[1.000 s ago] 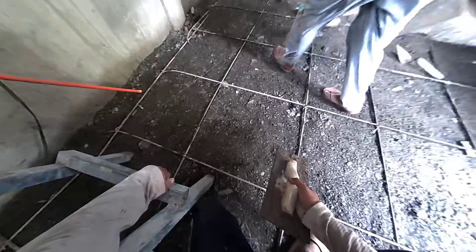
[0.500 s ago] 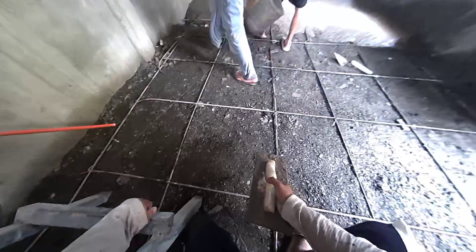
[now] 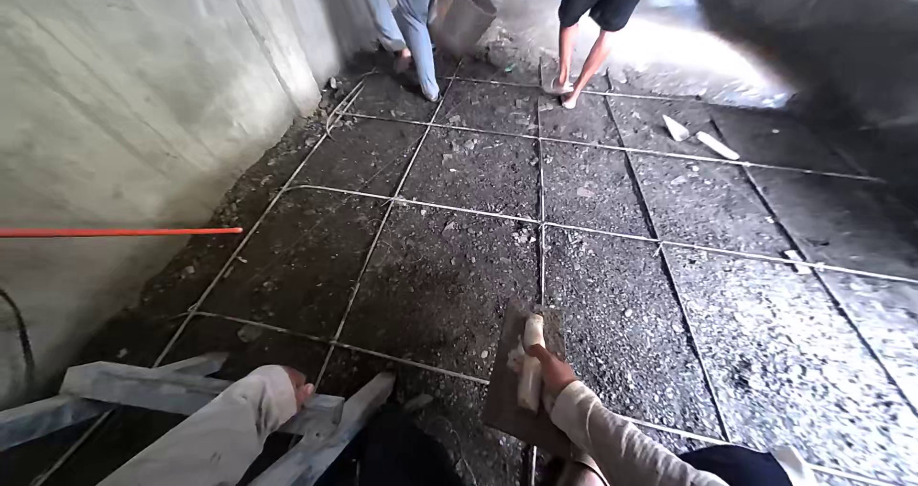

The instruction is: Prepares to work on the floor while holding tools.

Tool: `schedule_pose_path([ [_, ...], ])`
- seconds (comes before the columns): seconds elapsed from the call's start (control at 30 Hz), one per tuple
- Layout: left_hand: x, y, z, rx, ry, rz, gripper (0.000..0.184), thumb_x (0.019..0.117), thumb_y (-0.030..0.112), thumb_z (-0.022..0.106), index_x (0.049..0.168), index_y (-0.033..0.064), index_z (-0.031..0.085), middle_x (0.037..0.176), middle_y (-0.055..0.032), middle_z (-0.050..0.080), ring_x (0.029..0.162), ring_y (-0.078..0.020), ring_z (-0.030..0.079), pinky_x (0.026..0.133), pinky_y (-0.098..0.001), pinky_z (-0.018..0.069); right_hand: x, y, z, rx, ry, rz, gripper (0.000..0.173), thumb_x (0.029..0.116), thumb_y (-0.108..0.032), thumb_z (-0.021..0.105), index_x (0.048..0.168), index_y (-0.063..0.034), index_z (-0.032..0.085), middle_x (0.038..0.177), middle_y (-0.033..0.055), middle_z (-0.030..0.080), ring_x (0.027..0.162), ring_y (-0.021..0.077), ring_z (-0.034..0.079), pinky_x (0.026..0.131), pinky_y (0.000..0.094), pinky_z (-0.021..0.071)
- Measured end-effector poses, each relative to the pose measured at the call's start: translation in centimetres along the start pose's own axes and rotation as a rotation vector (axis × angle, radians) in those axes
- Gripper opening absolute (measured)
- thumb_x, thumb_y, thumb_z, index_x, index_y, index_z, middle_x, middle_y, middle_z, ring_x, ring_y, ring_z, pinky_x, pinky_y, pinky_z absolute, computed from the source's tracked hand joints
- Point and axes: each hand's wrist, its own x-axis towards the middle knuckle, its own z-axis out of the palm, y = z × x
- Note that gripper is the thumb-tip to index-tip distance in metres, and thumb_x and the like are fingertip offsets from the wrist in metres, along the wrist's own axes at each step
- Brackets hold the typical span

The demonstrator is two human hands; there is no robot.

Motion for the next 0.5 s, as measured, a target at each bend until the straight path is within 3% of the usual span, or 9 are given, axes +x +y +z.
schedule_pose_path([
  [0.03, -0.8, 0.5, -0.7, 0.000, -0.002, 0.007, 0.061, 0.1057, 0.054, 0.040, 0.115, 0.0034, 0.073, 0.115, -0.0210, 0.073, 0.117, -0.0353, 0.067, 0.103, -0.0578, 0.0497, -0.1, -0.1, 0.0, -0.005, 0.001, 0.000, 0.041, 0.1041, -0.033, 0.058, 0.121, 0.0033, 0.065, 0.099, 0.0178, 0.074, 0.089, 0.0293, 0.073, 0.081, 0.0487, 0.0589],
  [0.13, -4.2, 2.8, -4.3, -0.018, -0.136, -0.015, 0.058, 0.1101, 0.046, 0.037, 0.128, -0.0017, 0.065, 0.129, -0.0243, 0.066, 0.130, -0.0360, 0.060, 0.112, -0.0555, 0.0423, -0.1, -0.1, -0.2, -0.011, 0.003, -0.004, 0.040, 0.1046, -0.032, 0.058, 0.120, 0.0034, 0.066, 0.099, 0.0177, 0.074, 0.089, 0.0288, 0.073, 0.081, 0.0482, 0.0590],
  [0.2, -3.6, 2.5, -3.7, -0.008, -0.102, -0.010, 0.058, 0.1096, 0.047, 0.038, 0.125, -0.0010, 0.067, 0.125, -0.0241, 0.068, 0.127, -0.0363, 0.062, 0.110, -0.0567, 0.0442, 0.3, 0.3, -0.4, -0.001, 0.004, -0.003, 0.040, 0.1043, -0.032, 0.058, 0.120, 0.0031, 0.066, 0.099, 0.0174, 0.075, 0.089, 0.0285, 0.073, 0.082, 0.0477, 0.0595],
  [0.27, -1.0, 1.0, -1.1, 0.008, -0.014, -0.004, 0.060, 0.1065, 0.051, 0.040, 0.114, 0.0017, 0.073, 0.115, -0.0221, 0.072, 0.118, -0.0360, 0.067, 0.103, -0.0583, 0.0492, 0.5, 0.6, -0.5, -0.002, 0.008, 0.004, 0.040, 0.1037, -0.033, 0.059, 0.120, 0.0030, 0.066, 0.100, 0.0180, 0.074, 0.089, 0.0294, 0.073, 0.082, 0.0485, 0.0590],
  [0.33, 0.3, 0.4, -0.6, 0.011, -0.070, -0.037, 0.061, 0.1064, 0.054, 0.039, 0.121, 0.0037, 0.070, 0.123, -0.0209, 0.070, 0.125, -0.0349, 0.063, 0.108, -0.0576, 0.0457, 0.7, 0.6, -0.7, -0.017, 0.015, 0.008, 0.042, 0.1032, -0.034, 0.059, 0.120, 0.0029, 0.066, 0.101, 0.0183, 0.074, 0.090, 0.0301, 0.073, 0.082, 0.0499, 0.0587],
  [0.43, -0.9, 0.8, -1.0, 0.002, 0.009, 0.000, 0.060, 0.1065, 0.052, 0.040, 0.116, 0.0024, 0.072, 0.116, -0.0214, 0.072, 0.119, -0.0353, 0.067, 0.104, -0.0573, 0.0489, 0.6, 0.4, -0.8, -0.011, 0.018, 0.003, 0.041, 0.1036, -0.034, 0.059, 0.119, 0.0028, 0.066, 0.101, 0.0180, 0.074, 0.090, 0.0298, 0.073, 0.082, 0.0495, 0.0587],
  [0.5, -3.0, 2.0, -3.1, -0.014, -0.097, -0.006, 0.058, 0.1093, 0.048, 0.038, 0.125, -0.0003, 0.067, 0.126, -0.0234, 0.068, 0.127, -0.0359, 0.062, 0.110, -0.0560, 0.0442, 0.5, 0.3, -0.9, -0.002, 0.019, -0.006, 0.040, 0.1037, -0.033, 0.059, 0.119, 0.0028, 0.067, 0.100, 0.0180, 0.075, 0.089, 0.0296, 0.073, 0.082, 0.0491, 0.0589],
])
